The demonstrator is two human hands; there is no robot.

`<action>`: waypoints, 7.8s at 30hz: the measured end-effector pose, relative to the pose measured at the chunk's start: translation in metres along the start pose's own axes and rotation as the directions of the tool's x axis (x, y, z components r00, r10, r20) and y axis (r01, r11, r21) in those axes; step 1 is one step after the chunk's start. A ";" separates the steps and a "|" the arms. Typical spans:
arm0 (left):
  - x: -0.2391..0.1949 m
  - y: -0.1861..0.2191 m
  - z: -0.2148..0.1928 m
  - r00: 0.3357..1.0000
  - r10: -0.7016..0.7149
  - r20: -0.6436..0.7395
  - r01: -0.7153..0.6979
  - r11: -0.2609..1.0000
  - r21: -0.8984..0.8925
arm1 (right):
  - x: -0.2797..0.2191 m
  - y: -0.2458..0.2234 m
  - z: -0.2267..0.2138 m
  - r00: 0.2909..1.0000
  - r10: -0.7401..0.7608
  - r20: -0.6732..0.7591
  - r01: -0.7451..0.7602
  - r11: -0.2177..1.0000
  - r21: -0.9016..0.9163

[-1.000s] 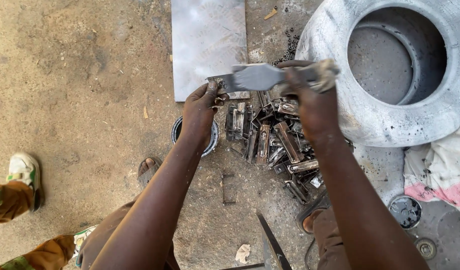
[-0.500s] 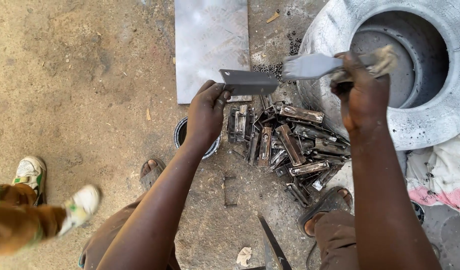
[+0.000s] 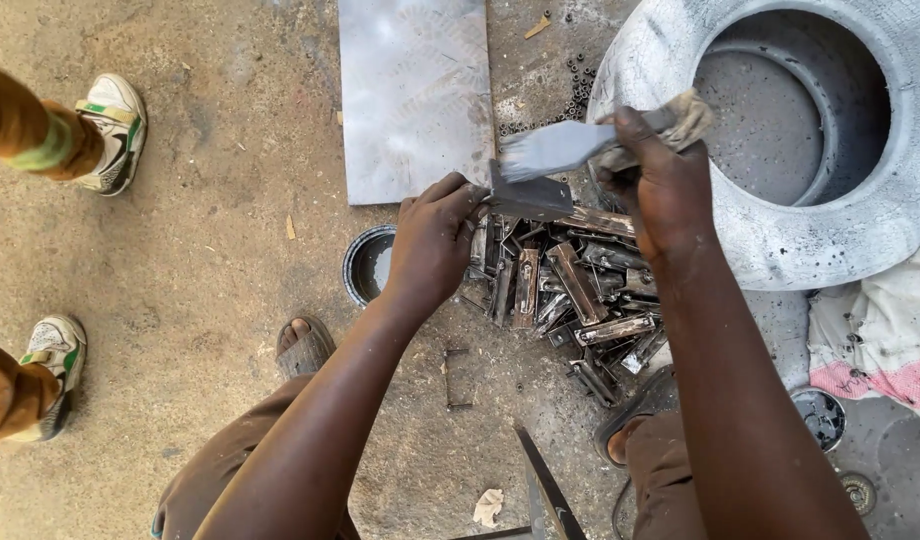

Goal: Painting small metal brackets using a brush and a container of paint on a fabrication floor.

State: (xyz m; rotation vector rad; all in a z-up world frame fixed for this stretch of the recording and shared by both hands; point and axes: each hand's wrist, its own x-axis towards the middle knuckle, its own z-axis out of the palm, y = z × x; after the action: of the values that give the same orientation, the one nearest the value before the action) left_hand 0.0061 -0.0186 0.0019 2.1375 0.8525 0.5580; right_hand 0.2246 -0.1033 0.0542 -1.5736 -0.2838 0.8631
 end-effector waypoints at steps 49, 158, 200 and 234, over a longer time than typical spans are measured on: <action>0.014 -0.034 -0.004 0.814 -0.576 0.068 0.332 0.366 -0.870 | 0.010 0.025 -0.003 0.968 -0.208 0.143 0.230 0.960 -0.161; 0.000 -0.019 -0.117 0.714 -0.664 0.221 0.603 0.423 -0.677 | -0.019 0.135 0.049 0.829 0.203 0.521 0.193 0.771 -0.607; 0.002 -0.020 -0.059 0.884 -0.459 0.084 0.453 0.888 0.083 | -0.018 0.041 -0.007 0.960 0.254 0.116 -0.274 0.941 0.201; -0.001 -0.022 -0.067 0.988 -0.156 -0.010 0.153 0.945 0.289 | 0.017 0.035 -0.001 0.897 -0.443 0.022 0.407 0.803 -0.436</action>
State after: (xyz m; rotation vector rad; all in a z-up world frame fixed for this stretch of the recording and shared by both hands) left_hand -0.0448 0.0238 0.0258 2.3045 1.1426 0.3548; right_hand 0.2265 -0.1014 0.0151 -1.8470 -0.7840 0.3900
